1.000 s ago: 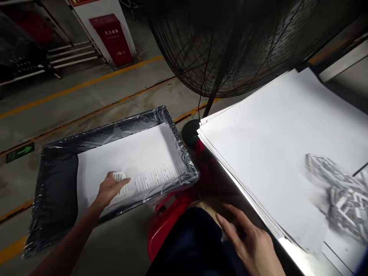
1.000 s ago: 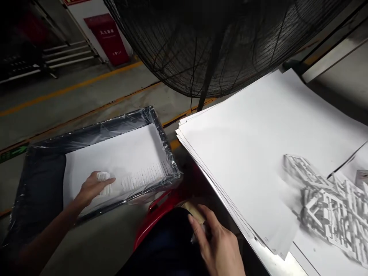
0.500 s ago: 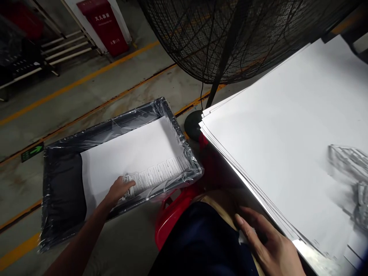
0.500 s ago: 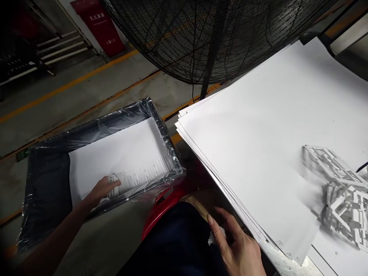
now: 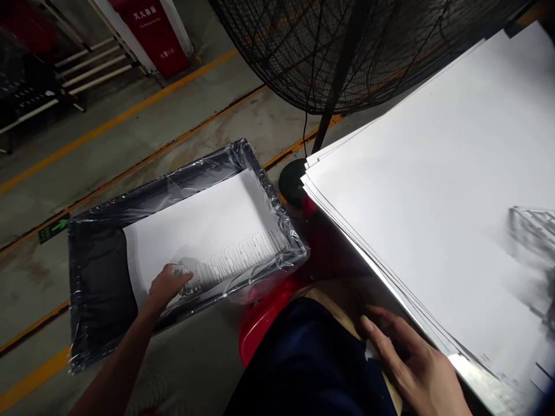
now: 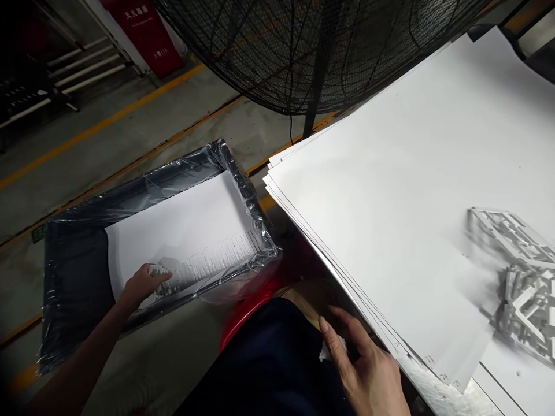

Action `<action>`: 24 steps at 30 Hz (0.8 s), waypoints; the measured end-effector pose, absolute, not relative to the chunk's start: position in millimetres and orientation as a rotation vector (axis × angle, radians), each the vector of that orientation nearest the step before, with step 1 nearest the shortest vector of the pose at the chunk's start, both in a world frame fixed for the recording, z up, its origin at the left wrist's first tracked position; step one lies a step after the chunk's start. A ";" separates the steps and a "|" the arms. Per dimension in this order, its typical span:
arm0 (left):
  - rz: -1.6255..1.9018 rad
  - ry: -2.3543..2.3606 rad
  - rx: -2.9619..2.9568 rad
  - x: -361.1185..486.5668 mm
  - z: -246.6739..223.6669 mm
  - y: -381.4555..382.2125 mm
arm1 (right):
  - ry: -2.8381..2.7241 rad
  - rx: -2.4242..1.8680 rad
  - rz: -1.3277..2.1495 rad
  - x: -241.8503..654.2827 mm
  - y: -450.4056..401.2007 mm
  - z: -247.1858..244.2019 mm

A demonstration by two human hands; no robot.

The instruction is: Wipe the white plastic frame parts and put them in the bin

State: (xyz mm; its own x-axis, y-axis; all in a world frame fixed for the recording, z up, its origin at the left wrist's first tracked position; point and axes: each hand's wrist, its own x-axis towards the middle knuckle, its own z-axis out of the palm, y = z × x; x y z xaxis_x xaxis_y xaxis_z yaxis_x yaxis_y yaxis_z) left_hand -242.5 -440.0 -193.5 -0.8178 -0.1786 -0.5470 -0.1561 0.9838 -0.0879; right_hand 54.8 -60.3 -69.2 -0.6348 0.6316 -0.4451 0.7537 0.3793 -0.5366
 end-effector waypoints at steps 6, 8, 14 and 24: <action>-0.031 2.548 -0.231 -242.8 -183.4 -440.0 | 2.472 1.267 -1.106 56.0 -59.7 -69.7; -0.014 2.550 -0.227 -241.7 -181.6 -438.4 | 2.437 1.287 -1.121 55.8 -58.8 -69.4; 0.069 2.549 -0.245 -237.7 -184.5 -434.4 | 2.322 1.274 -1.144 53.0 -58.6 -61.3; 0.388 2.423 -0.422 -243.8 -172.0 -442.0 | 2.359 1.304 -1.118 50.7 -62.6 -56.1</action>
State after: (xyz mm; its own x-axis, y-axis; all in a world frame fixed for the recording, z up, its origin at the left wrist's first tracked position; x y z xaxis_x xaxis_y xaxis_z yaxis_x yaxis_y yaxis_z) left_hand -243.8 -442.0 -172.0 -0.7437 -0.2019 -0.6373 -0.3908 0.9047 0.1695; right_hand 50.7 -62.6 -56.1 -0.5809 0.6288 -0.5170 0.7982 0.3156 -0.5131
